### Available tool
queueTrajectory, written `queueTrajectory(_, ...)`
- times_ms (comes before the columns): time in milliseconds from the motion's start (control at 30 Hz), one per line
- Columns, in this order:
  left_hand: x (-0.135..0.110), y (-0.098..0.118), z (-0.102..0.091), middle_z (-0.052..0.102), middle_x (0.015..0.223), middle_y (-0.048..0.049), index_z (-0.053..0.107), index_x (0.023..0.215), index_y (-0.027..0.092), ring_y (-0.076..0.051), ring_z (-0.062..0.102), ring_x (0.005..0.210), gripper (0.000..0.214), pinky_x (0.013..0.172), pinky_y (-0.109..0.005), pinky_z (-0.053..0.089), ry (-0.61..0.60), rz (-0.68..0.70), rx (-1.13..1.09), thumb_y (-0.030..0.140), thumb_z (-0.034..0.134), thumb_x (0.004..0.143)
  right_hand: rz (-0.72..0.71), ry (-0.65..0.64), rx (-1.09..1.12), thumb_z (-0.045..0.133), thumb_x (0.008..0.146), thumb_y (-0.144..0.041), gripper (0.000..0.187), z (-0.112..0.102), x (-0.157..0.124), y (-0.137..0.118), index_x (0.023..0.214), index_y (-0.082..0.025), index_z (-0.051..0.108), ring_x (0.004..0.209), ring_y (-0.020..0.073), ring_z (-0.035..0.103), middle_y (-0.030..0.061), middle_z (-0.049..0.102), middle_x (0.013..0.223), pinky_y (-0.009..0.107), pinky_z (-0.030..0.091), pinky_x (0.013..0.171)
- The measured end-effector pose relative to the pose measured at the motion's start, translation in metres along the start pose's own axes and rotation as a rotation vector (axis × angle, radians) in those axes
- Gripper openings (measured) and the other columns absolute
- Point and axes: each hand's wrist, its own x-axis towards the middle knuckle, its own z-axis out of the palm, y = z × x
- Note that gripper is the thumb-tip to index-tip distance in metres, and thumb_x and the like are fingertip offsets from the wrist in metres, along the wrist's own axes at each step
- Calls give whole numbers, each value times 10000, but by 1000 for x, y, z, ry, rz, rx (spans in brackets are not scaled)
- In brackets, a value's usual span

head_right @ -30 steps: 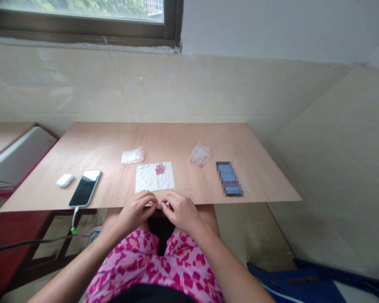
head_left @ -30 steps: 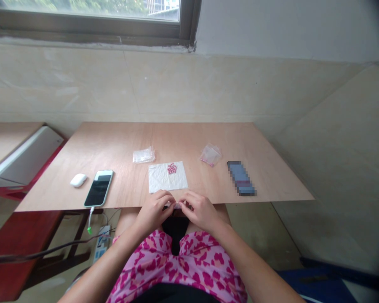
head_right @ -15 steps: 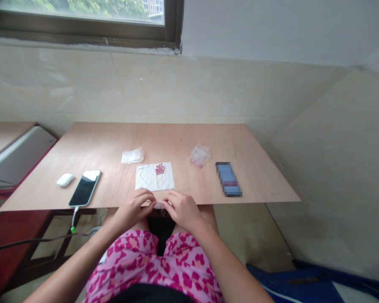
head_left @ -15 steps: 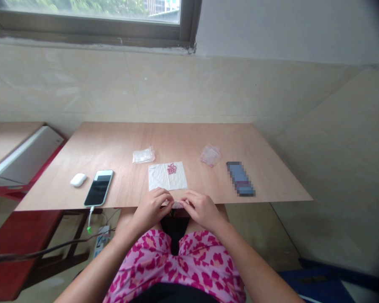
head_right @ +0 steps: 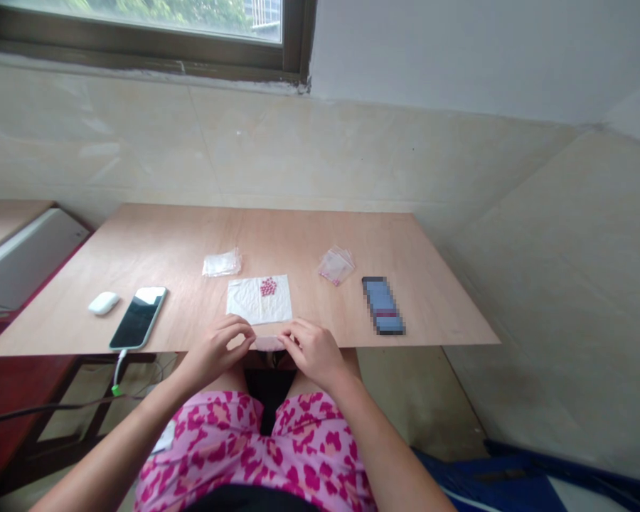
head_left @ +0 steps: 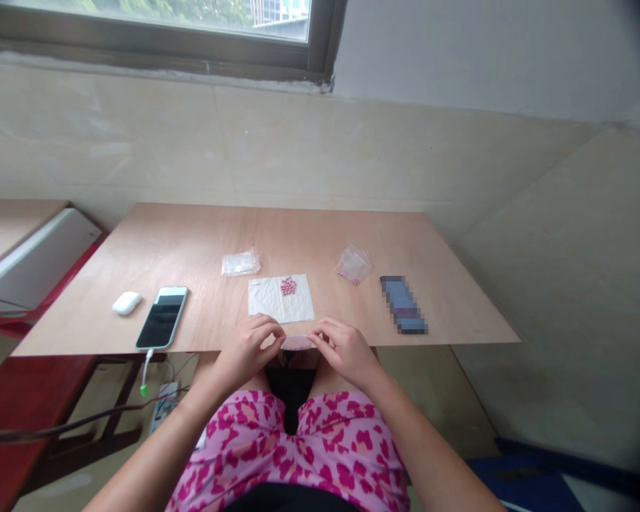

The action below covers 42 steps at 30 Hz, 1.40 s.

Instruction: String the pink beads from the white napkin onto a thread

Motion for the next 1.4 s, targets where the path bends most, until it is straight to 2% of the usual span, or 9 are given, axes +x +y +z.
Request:
queueTrajectory(300,2,13,9,639,932,-52,596,919,199,-195,613,897,100,815,-327,493,-24,-101,-196,127,541,964,-22,-52,95,566,979,-185,113,8,5,-6,896,-206,640,753,162,590,21,632,861,269,453,679)
queueTrajectory(467,1,19,11,631,920,-50,567,962,202,-191,599,867,115,800,-330,495,-33,-196,-254,218,481,1037,-50,-56,134,533,1012,-217,206,7,5,-11,835,-209,640,745,176,593,29,635,820,291,451,684)
queueTrajectory(667,1,19,8,622,913,-47,555,975,209,-193,598,856,160,785,-328,496,-9,-295,-274,283,445,1066,-79,-53,155,501,1041,-242,253,2,5,-11,883,-213,697,763,184,614,45,650,840,299,465,698)
queueTrajectory(1000,0,18,4,634,933,-63,564,961,209,-200,606,874,170,796,-331,513,31,-274,-236,301,460,1059,-102,7,71,501,1015,-215,286,5,1,-3,791,-204,678,685,169,575,40,627,783,291,418,620)
queueTrajectory(1133,0,18,8,646,896,-52,565,948,210,-192,626,842,175,772,-321,526,37,-302,-317,329,486,1051,-44,46,153,534,987,-246,280,6,4,2,744,-200,666,677,179,576,44,635,763,294,446,623)
queueTrajectory(1267,-2,16,16,624,792,-14,536,973,211,-160,633,710,217,668,-287,535,26,-357,-559,402,480,1059,85,-76,499,582,968,-329,201,14,7,2,922,-193,723,859,218,672,60,721,913,329,549,790)
queueTrajectory(1333,-2,16,19,606,779,-2,532,996,210,-149,619,666,238,626,-280,539,37,-368,-637,440,501,1048,151,-125,578,627,943,-368,217,21,5,3,972,-185,739,889,226,687,65,742,953,347,563,824)
queueTrajectory(1400,-2,16,19,590,773,10,517,1082,214,-148,618,637,270,571,-273,546,53,-398,-738,480,512,1036,221,-104,587,653,922,-403,248,29,3,7,924,-175,748,852,219,687,67,749,916,340,565,791)
